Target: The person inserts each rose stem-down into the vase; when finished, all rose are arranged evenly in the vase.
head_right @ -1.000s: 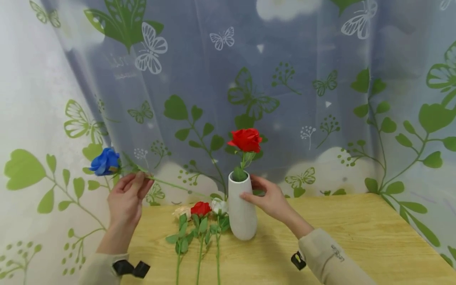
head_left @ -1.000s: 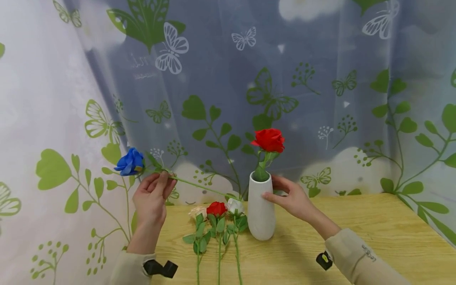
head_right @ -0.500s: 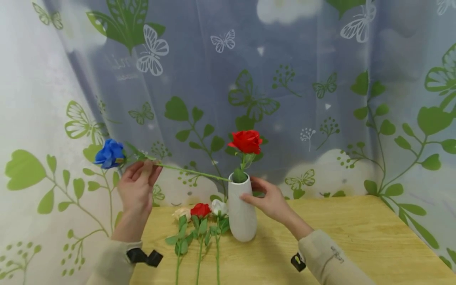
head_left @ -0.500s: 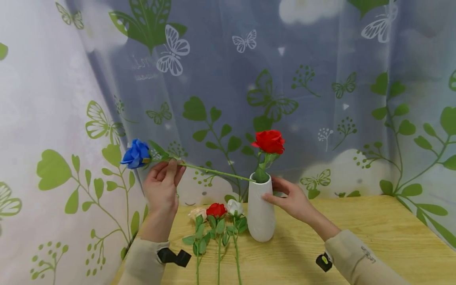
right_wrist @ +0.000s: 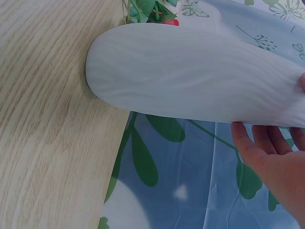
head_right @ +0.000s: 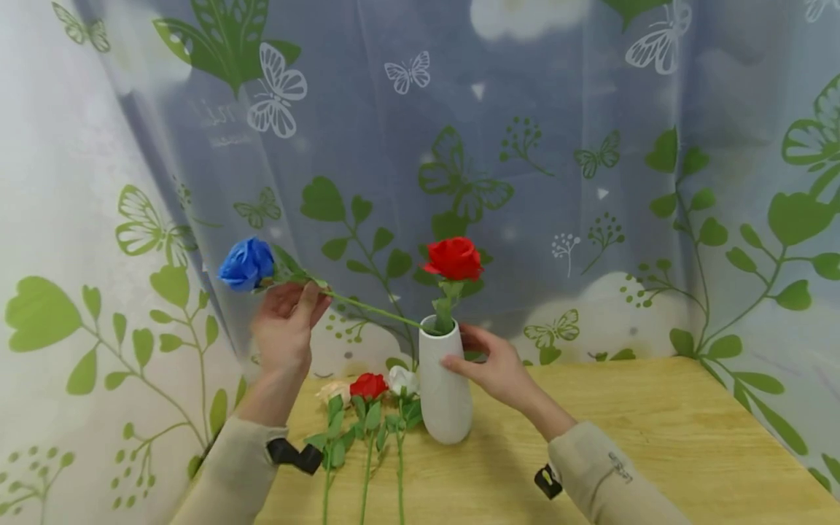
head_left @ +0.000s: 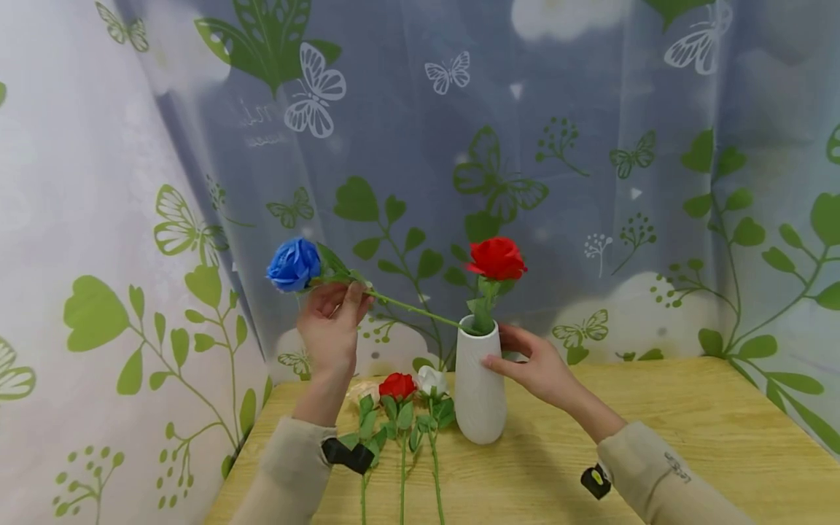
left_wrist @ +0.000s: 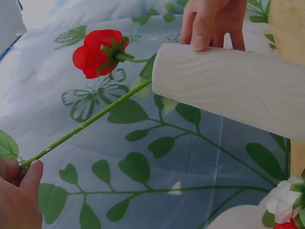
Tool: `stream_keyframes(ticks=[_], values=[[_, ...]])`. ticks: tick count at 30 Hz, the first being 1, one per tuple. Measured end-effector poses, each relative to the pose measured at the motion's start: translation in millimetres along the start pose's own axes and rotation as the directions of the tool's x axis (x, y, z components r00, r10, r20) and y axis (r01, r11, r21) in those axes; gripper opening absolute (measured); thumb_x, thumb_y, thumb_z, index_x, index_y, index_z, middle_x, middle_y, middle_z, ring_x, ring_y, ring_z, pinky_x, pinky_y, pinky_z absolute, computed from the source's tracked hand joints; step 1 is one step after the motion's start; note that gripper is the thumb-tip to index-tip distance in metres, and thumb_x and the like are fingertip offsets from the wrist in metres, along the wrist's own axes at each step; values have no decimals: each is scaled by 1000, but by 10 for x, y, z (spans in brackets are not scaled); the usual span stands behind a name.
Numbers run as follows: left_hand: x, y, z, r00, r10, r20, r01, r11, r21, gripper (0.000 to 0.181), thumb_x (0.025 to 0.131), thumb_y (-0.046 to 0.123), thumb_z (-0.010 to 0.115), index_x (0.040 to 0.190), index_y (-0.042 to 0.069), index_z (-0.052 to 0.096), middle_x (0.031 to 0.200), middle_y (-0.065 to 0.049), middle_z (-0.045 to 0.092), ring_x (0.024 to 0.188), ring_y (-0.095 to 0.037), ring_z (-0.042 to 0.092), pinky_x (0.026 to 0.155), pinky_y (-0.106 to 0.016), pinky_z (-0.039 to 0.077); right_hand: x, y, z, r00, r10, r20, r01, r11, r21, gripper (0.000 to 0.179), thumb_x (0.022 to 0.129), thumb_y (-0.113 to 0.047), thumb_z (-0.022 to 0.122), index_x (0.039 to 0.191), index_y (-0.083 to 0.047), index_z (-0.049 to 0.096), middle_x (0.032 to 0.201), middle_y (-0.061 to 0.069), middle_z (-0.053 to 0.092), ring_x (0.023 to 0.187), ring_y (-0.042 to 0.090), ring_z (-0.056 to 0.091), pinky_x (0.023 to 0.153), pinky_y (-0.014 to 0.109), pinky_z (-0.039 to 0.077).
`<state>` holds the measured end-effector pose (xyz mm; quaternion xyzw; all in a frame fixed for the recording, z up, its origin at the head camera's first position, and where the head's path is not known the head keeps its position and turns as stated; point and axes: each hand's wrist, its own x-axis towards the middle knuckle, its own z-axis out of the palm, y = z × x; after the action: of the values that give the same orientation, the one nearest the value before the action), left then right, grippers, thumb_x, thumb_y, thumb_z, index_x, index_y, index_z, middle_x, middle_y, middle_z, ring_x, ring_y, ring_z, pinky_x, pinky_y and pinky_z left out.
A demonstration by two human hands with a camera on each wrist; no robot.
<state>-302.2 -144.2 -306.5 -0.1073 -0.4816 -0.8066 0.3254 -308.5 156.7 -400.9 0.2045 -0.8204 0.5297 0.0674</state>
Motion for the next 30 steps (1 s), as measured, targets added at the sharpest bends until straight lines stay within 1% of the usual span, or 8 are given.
stream_keyframes(ticks=[5, 9, 13, 16, 20, 24, 27, 30], values=[[20, -72, 93, 999, 25, 39, -24, 1000, -7, 21, 92, -13, 72, 90, 7, 66, 80, -2, 75, 73, -14, 77, 74, -33, 68, 4, 10, -1, 1000, -5, -1, 5, 1000, 6, 72, 96, -33, 80, 157, -11, 49, 150, 16, 61, 134, 38, 61, 103, 51, 60], [66, -76, 119, 998, 19, 52, -20, 1000, 7, 21, 93, -13, 71, 92, 7, 66, 80, -1, 74, 73, -13, 77, 73, -30, 68, 6, 18, 2, 1000, -15, -3, 15, 1000, 10, 71, 96, -32, 81, 156, -12, 50, 149, 16, 61, 134, 38, 62, 103, 50, 60], [116, -30, 113, 995, 26, 100, -33, 997, 69, 12, 95, -10, 71, 100, 1, 69, 81, 0, 75, 71, -12, 76, 73, -29, 68, 9, 25, 6, 1000, -21, -9, 21, 1000, 9, 70, 95, -31, 81, 156, -11, 51, 148, 16, 62, 133, 38, 63, 103, 50, 60], [138, -12, 110, 991, 44, 130, -58, 992, 110, 11, 96, -7, 71, 107, -4, 69, 82, 2, 75, 70, -11, 76, 74, -29, 67, 17, 26, 7, 1000, -24, -12, 24, 1000, 5, 70, 95, -31, 81, 156, -10, 51, 148, 16, 62, 132, 37, 63, 103, 50, 60], [131, -50, 141, 985, 51, 166, -76, 987, 145, 15, 96, -7, 70, 111, -9, 67, 83, 4, 74, 70, -10, 75, 74, -28, 67, 23, 23, 7, 1000, -25, -10, 25, 1000, -2, 70, 96, -31, 81, 156, -11, 51, 149, 16, 62, 133, 37, 63, 103, 51, 60], [128, -103, 200, 980, 43, 194, -73, 986, 148, 18, 96, -9, 70, 114, -12, 67, 83, 5, 74, 69, -10, 75, 73, -28, 67, 18, 19, 9, 1000, -20, -8, 20, 1000, -6, 70, 96, -32, 80, 156, -12, 51, 149, 15, 62, 133, 37, 62, 104, 52, 59], [142, -127, 268, 977, 44, 207, -77, 985, 153, 18, 95, -9, 71, 113, -12, 68, 83, 3, 75, 71, -10, 75, 73, -28, 67, 12, 16, 13, 1000, -14, -8, 14, 1000, -13, 69, 96, -33, 80, 156, -12, 52, 148, 14, 62, 134, 37, 62, 104, 52, 59], [153, -151, 363, 967, 53, 248, -101, 977, 187, 18, 95, -7, 73, 112, -12, 68, 85, -5, 76, 73, -8, 75, 73, -27, 67, 7, 14, 12, 1000, -13, -10, 12, 1000, -17, 69, 96, -33, 80, 156, -12, 51, 148, 14, 62, 134, 37, 62, 104, 53, 59]])
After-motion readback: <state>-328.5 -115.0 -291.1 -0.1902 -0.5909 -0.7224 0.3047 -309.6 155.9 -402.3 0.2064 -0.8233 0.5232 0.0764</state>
